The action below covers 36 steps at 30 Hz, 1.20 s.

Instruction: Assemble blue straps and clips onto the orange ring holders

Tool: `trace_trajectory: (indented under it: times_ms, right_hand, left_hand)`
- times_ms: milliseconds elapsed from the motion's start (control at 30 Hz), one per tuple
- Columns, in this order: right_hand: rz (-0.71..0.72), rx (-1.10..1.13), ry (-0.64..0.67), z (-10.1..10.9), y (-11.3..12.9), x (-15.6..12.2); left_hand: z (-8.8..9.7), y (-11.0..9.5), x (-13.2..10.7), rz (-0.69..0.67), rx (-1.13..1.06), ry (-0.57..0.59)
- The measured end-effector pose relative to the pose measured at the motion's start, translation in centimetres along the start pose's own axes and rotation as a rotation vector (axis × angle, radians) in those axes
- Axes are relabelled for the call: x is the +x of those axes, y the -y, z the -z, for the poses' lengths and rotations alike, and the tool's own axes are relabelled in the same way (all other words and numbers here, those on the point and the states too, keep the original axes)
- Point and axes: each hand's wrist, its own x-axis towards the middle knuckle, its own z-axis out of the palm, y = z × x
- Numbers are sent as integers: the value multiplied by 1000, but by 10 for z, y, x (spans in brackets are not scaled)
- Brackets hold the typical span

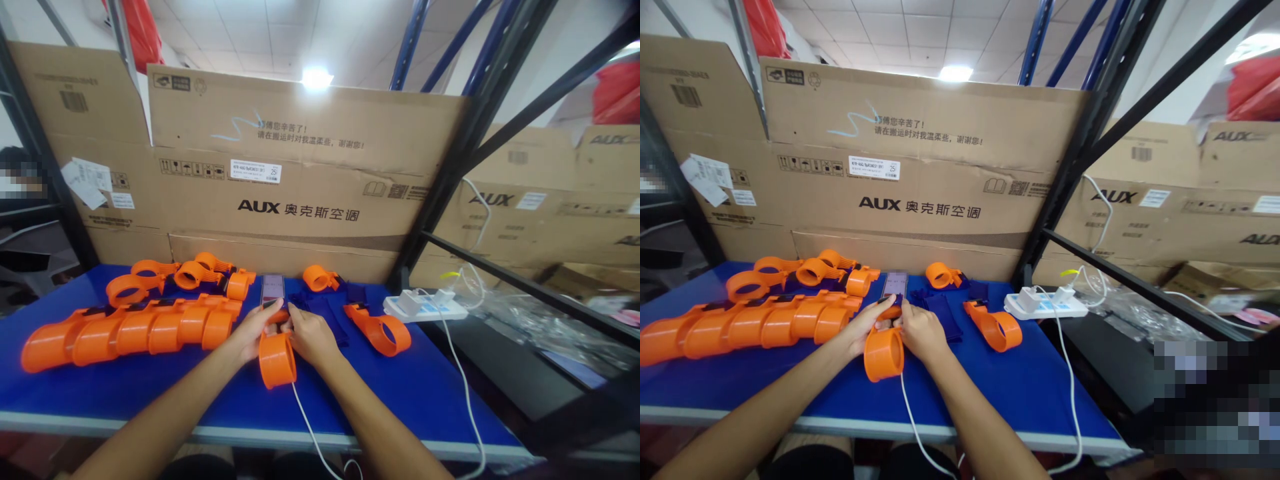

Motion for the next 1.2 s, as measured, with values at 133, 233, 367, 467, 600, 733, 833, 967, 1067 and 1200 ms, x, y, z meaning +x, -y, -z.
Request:
trace_trajectory:
  times_ms: [133, 233, 367, 467, 600, 733, 833, 967, 1067, 1200]
  right_hand:
    - [1, 108, -96, 2, -2, 2]
    - [6, 203, -124, 7, -5, 4]
    - [3, 307, -137, 14, -9, 4]
    - [11, 362, -127, 15, -11, 4]
    - [-11, 416, -136, 13, -10, 5]
    - [-53, 447, -190, 10, -5, 4]
    - [-69, 434, -216, 9, -3, 3]
    - [-56, 408, -235, 6, -5, 3]
    - [-49, 401, -236, 6, -5, 3]
    - [-53, 405, -225, 9, -3, 3]
  left_hand:
    - [-3, -2, -2, -85, 1, -20]
    - [-5, -4, -4, -138, 24, -59]
    - [-7, -4, -5, -210, 105, -93]
    - [-5, -3, -3, -264, 211, -134]
    - [-1, 1, 0, -307, 329, -175]
    - [0, 2, 1, -336, 379, -177]
    - [0, 2, 0, -345, 391, -167]
    - [0, 2, 0, -332, 393, -161]
    - [0, 2, 1, -329, 396, -161]
    - [1, 3, 1, -331, 396, -163]
